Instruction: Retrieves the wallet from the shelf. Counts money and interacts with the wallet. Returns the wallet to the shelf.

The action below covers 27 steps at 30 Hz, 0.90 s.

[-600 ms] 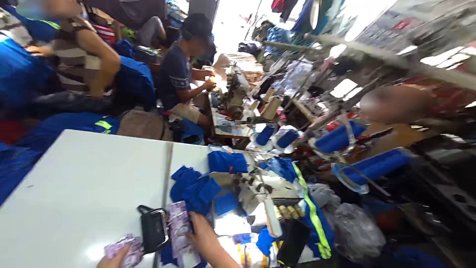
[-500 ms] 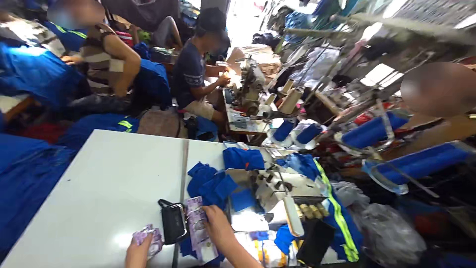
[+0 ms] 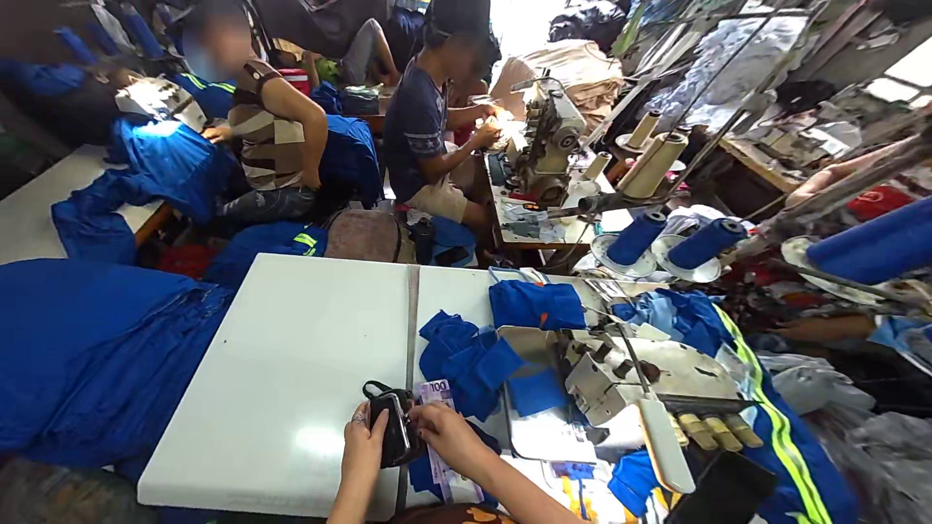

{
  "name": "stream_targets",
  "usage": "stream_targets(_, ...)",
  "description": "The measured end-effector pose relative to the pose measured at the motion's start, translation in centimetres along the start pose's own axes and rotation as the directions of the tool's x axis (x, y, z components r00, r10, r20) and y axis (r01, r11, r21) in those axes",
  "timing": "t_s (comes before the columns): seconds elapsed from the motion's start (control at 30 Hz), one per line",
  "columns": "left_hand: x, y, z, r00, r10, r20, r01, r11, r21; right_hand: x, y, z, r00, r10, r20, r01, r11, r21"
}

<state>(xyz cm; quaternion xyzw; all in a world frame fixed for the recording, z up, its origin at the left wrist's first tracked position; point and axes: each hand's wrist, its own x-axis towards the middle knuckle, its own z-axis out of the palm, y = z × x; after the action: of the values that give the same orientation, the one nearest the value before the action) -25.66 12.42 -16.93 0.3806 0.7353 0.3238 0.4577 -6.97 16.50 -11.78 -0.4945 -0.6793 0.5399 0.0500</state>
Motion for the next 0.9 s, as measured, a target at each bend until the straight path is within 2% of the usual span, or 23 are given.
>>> stream_targets(0.1,0.1,0.4,0.0,0.999,-0.043,-0.023,0.043,0.999,-0.025,0.3,-0.4,0.1,0.994,-0.085,0.064,0.087,0.996,-0.022)
stream_targets(0.2,0.0,1.1,-0.4,0.989,-0.148,-0.002,0.147,0.984,-0.098,0.7,-0.4,0.1,0.979,-0.175,0.107,0.178,0.984,-0.025)
stream_targets(0.3,-0.2,2.2,-1.0,0.949,-0.304,0.078,0.314,0.927,-0.205,1.1,0.2,0.5,0.944,-0.296,0.148,0.303,0.953,-0.023)
stream_targets(0.43,0.0,2.9,-1.4,0.905,-0.391,0.166,0.421,0.878,-0.227,1.3,0.2,0.8,0.917,-0.378,0.126,0.384,0.923,-0.027)
stream_targets(0.57,-0.1,2.6,-1.5,0.897,-0.397,0.192,0.437,0.861,-0.260,1.7,0.1,0.2,0.967,-0.254,-0.037,0.243,0.953,-0.179)
stream_targets(0.77,-1.1,2.2,-1.0,0.937,-0.333,0.102,0.348,0.902,-0.255,2.5,0.0,0.4,1.000,0.001,0.020,0.008,0.891,-0.454)
stream_targets(0.9,-1.3,2.1,-0.7,0.953,-0.297,0.066,0.304,0.922,-0.239,3.0,-0.1,0.1,0.999,0.050,0.007,-0.042,0.902,-0.430)
